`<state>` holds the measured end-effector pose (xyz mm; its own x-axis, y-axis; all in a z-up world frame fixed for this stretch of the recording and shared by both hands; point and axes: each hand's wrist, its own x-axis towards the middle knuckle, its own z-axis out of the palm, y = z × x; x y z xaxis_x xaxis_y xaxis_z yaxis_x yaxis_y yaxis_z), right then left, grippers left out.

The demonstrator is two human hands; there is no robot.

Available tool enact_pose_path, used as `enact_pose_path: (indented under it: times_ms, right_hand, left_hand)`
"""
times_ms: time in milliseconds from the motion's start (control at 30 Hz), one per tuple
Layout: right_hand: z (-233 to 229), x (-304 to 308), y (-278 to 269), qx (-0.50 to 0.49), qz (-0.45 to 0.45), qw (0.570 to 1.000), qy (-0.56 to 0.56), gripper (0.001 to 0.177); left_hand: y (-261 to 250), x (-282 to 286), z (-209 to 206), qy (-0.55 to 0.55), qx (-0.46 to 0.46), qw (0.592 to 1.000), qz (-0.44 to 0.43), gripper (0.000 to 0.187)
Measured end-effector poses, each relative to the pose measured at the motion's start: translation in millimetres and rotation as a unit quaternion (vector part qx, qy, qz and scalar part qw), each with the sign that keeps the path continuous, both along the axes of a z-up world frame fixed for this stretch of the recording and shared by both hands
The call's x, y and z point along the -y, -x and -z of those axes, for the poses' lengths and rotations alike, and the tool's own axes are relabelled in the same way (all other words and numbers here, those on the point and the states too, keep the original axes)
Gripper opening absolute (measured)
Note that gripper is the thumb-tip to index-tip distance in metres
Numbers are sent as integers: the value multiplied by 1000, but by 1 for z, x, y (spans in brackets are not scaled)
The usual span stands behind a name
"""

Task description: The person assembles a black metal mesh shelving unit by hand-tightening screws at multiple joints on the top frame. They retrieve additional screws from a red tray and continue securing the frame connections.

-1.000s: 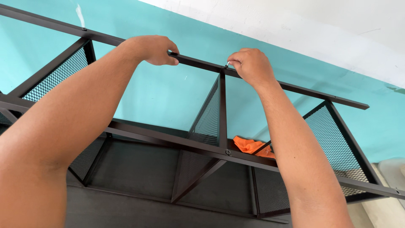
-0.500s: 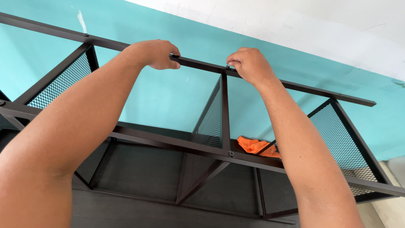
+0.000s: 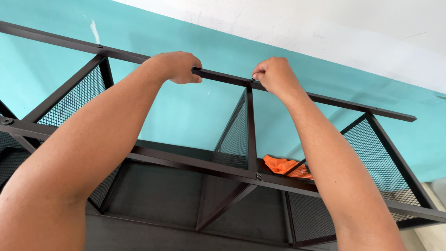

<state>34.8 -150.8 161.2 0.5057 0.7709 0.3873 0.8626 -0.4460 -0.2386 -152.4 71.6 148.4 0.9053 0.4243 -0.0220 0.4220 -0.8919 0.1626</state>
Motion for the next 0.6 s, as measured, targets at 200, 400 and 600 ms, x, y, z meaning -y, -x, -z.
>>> enact_pose_path:
  times_ms: [200, 400, 600]
  right_hand:
    - [-7, -3, 20, -104, 68, 991, -49, 12]
    - [-12, 0, 24, -60, 49, 997, -4, 8]
    - [-18, 9, 0, -64, -2, 993, 96, 35]
  left_hand:
    - [-1, -2, 3, -2, 10, 1000, 3, 47]
    - [3, 0, -4, 3, -5, 1000, 9, 45]
    - [4, 2, -5, 10, -4, 1000, -7, 46]
